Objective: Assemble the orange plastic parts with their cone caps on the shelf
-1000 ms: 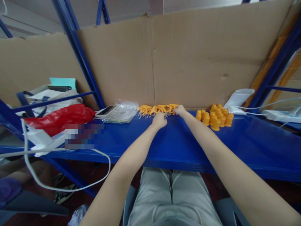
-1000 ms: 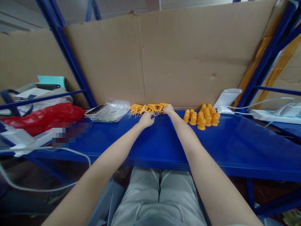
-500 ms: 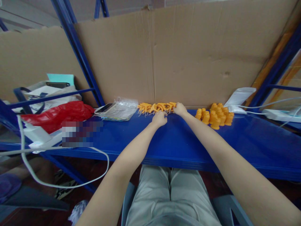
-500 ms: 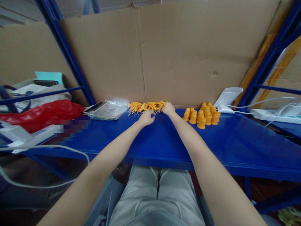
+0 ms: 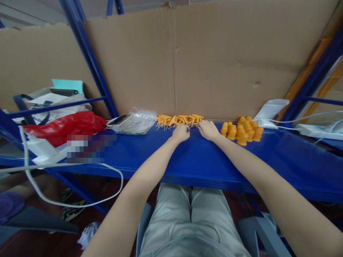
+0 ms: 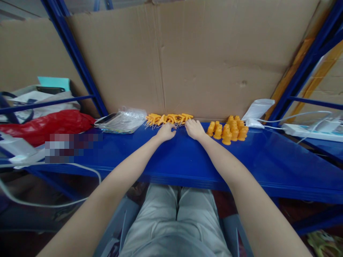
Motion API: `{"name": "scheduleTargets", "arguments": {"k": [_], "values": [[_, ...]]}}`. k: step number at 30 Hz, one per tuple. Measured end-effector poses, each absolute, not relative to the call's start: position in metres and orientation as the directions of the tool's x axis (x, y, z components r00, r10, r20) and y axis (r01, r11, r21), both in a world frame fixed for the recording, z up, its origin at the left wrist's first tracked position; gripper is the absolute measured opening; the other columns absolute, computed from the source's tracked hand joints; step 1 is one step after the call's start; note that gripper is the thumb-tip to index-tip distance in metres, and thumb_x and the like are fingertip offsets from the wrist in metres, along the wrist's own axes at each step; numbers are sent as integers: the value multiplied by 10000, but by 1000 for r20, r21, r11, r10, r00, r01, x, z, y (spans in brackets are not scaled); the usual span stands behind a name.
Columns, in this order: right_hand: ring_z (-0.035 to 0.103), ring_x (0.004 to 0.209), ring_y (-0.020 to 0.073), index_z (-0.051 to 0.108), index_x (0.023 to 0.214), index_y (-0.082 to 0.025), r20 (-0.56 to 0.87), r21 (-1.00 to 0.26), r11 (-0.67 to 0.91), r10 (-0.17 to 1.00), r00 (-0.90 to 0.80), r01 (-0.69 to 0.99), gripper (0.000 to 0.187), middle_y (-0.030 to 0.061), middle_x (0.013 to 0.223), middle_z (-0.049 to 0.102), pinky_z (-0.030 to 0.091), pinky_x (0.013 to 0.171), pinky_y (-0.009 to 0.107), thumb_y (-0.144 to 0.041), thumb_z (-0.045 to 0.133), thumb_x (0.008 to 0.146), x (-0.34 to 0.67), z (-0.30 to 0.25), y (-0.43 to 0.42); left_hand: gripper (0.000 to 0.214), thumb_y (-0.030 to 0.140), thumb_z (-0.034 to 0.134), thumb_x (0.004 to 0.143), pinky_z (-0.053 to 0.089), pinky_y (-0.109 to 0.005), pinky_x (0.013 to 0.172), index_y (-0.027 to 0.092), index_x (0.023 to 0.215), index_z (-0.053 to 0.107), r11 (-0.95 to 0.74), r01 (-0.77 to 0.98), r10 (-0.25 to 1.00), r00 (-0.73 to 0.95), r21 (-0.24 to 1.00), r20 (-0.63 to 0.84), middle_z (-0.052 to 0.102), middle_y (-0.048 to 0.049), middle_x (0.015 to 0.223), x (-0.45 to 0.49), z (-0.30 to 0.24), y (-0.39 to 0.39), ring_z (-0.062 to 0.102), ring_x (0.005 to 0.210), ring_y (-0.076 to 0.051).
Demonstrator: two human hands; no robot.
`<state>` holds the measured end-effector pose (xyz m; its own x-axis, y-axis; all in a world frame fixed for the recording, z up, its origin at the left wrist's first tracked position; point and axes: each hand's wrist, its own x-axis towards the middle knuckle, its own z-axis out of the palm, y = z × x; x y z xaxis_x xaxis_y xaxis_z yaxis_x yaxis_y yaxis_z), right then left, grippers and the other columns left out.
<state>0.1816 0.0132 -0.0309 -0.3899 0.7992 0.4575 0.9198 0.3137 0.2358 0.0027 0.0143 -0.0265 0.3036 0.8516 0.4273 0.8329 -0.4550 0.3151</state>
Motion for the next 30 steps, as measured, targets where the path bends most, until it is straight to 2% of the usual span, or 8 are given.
{"name": "scheduleTargets", "arguments": {"k": [4,7,9,14,18,21,25,30], "values": [[551,1129,321,601,1249,-87,399,272,393,785,-475,878,408,220,1199,665,364,890,400,-144,302,979,176,-29,12,201,117,596,820,492,-408,1049,180,943,742,-443,831,833,243,337,497,701,-120,1082,-1,-20,14,651,1101,-280],[553,1146,313,594,1271,-70,374,272,394,797,-474,878,421,218,1224,655,362,895,388,-106,322,952,175,-29,13,218,145,577,852,471,-453,1065,199,1015,710,-343,855,811,61,389,582,678,-126,1132,-15,-8,17,621,1154,-298],[554,1157,305,598,1268,-72,371,267,388,804,-466,882,421,216,1240,651,361,905,380,-101,326,949,176,-29,13,281,150,567,858,462,-507,1060,178,1117,674,-227,876,795,-86,426,600,651,-168,1210,-30,2,18,581,1220,-341],[553,1185,309,598,1265,-70,366,248,392,809,-461,886,417,216,1270,648,375,914,392,-91,333,944,175,-29,12,470,216,539,872,426,-586,1078,114,1330,552,85,869,745,-380,487,548,560,-242,1387,-88,20,20,471,1348,-394],[555,1199,300,594,1269,-75,369,239,386,813,-451,891,416,210,1277,648,376,922,382,-85,335,944,175,-28,11,596,250,458,896,343,-626,1141,85,1468,438,305,825,663,-543,476,516,401,-232,1565,-138,19,16,350,1456,-378],[556,1206,306,577,1298,-66,365,237,379,818,-444,895,426,212,1271,650,377,928,384,-87,343,943,175,-29,12,654,264,426,900,259,-717,1137,83,1526,373,434,752,630,-647,496,430,267,-221,1640,-164,12,11,228,1516,-396],[555,1209,310,565,1317,-63,368,234,384,815,-447,893,438,217,1284,643,382,933,392,-82,348,936,176,-29,13,670,321,382,924,189,-764,1126,101,1556,340,516,694,615,-708,502,347,169,-205,1672,-177,3,5,100,1549,-398],[550,1218,315,554,1336,-56,362,226,379,822,-439,897,446,220,1299,637,379,944,394,-91,350,941,176,-28,11,672,332,371,935,181,-768,1122,105,1567,324,516,705,627,-698,487,346,112,-199,1681,-181,0,3,70,1555,-391]]}}
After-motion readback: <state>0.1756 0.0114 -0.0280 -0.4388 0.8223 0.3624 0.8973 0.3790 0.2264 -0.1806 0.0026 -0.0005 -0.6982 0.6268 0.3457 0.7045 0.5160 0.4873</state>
